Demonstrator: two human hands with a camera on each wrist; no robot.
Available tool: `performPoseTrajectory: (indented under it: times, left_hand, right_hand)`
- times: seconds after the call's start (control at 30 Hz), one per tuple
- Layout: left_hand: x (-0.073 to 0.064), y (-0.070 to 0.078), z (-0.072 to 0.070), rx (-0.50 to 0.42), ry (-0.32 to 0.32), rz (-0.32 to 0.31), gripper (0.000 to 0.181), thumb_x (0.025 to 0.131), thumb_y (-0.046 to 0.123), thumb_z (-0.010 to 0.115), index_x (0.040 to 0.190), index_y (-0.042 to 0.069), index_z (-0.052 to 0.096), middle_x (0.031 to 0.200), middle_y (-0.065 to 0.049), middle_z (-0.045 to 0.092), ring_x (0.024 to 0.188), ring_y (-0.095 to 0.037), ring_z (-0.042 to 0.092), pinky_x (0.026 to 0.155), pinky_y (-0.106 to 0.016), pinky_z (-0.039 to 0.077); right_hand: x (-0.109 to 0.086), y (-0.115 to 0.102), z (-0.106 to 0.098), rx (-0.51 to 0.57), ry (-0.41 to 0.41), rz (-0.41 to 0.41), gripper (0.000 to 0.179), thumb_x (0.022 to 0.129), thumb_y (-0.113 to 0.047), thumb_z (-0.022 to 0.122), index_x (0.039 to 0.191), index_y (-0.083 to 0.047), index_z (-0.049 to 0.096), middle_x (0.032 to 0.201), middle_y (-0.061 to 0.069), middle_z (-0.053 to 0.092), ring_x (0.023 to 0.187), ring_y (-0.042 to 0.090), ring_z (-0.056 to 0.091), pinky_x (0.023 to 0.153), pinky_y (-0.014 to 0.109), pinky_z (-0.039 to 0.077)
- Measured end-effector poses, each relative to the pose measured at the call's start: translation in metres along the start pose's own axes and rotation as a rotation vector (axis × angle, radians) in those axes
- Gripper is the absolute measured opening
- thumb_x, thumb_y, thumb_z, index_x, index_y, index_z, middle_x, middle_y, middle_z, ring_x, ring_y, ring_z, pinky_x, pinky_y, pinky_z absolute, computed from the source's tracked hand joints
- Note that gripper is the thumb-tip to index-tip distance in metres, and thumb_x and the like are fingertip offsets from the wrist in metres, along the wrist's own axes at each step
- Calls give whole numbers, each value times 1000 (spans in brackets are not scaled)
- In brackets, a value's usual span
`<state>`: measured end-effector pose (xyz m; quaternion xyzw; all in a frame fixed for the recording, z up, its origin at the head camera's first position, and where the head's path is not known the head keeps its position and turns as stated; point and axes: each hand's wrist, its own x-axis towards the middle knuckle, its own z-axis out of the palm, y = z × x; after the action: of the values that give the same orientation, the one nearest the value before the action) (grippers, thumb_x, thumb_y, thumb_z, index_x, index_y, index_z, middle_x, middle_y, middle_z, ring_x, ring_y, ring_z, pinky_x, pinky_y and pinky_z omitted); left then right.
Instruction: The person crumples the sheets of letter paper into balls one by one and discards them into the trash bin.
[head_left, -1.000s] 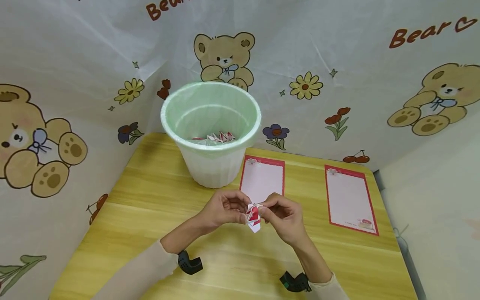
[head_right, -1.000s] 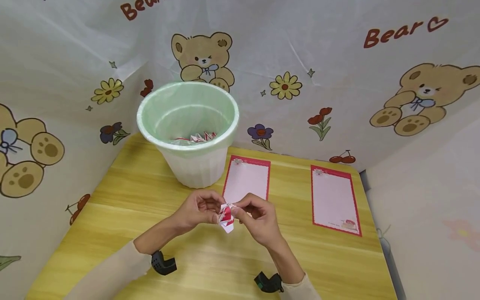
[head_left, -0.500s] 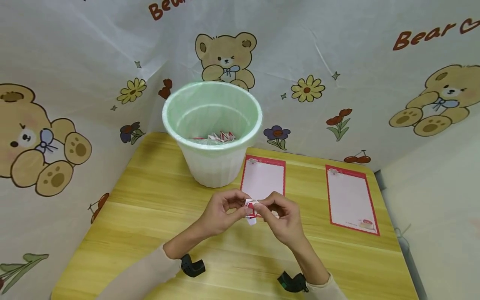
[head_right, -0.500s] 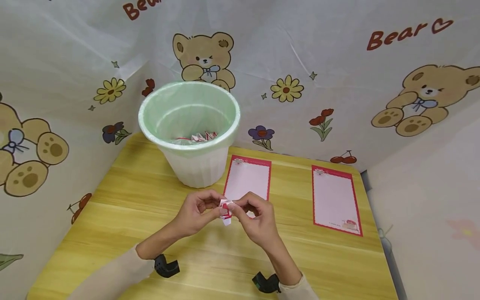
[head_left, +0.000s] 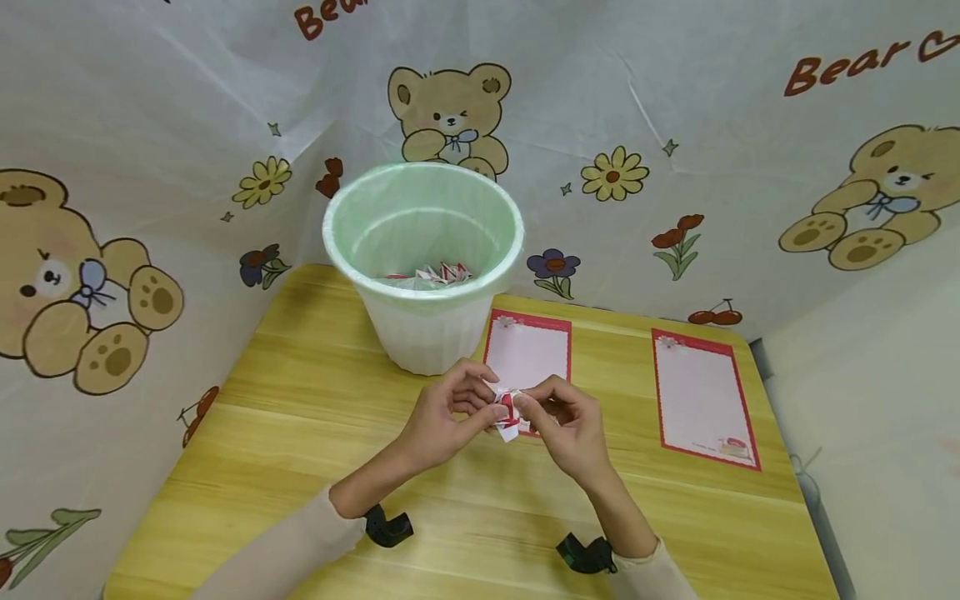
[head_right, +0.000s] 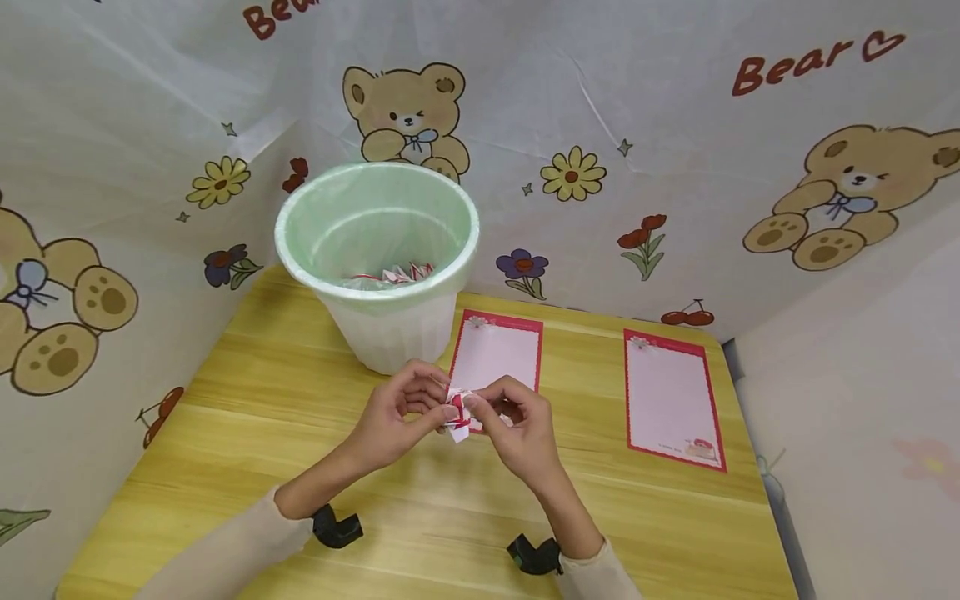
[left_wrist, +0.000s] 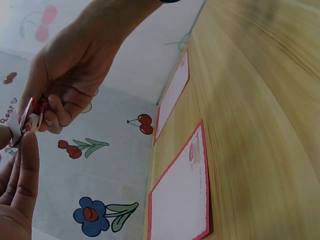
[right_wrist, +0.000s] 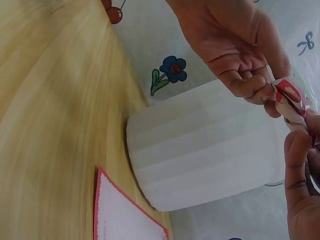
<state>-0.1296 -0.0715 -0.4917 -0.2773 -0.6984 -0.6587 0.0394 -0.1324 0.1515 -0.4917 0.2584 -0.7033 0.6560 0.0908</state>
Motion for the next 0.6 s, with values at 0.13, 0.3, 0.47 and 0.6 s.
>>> performPoseTrajectory:
  times: [0.13, 0.3, 0.47, 0.6]
  left_hand:
    - [-1, -4, -2, 30, -19, 126, 19, 98, -2, 75, 115, 7, 72, 103, -11, 76, 88, -15, 77, 75, -31, 67]
    - [1, -7, -5, 160, -61, 336, 36, 89, -2, 85, 123, 7, 77, 118, -12, 80, 104, -20, 78, 87, -29, 67]
    - [2, -11, -6, 393, -36, 524, 50, 79, 8, 96, 124, 8, 76, 121, -12, 78, 110, -23, 77, 96, -26, 64]
    - [2, -14, -2, 456, 36, 587, 37, 78, 3, 95, 109, 9, 76, 112, -13, 75, 97, -22, 76, 86, -25, 65]
  right_hand:
    - [0, 4, -3, 83, 4, 28, 7, 97, 14, 69, 95, 8, 71, 79, 10, 65, 64, 17, 57, 56, 23, 54]
    - [2, 0, -6, 159, 56, 123, 8, 100, 9, 67, 95, 14, 66, 81, -1, 68, 65, 11, 58, 57, 20, 54]
    - [3, -6, -4, 200, 81, 176, 10, 101, 7, 67, 96, 15, 65, 82, -3, 70, 66, 8, 60, 57, 19, 55]
    - [3, -8, 1, 189, 71, 148, 7, 100, 9, 68, 96, 15, 67, 82, -5, 70, 66, 7, 60, 57, 19, 55]
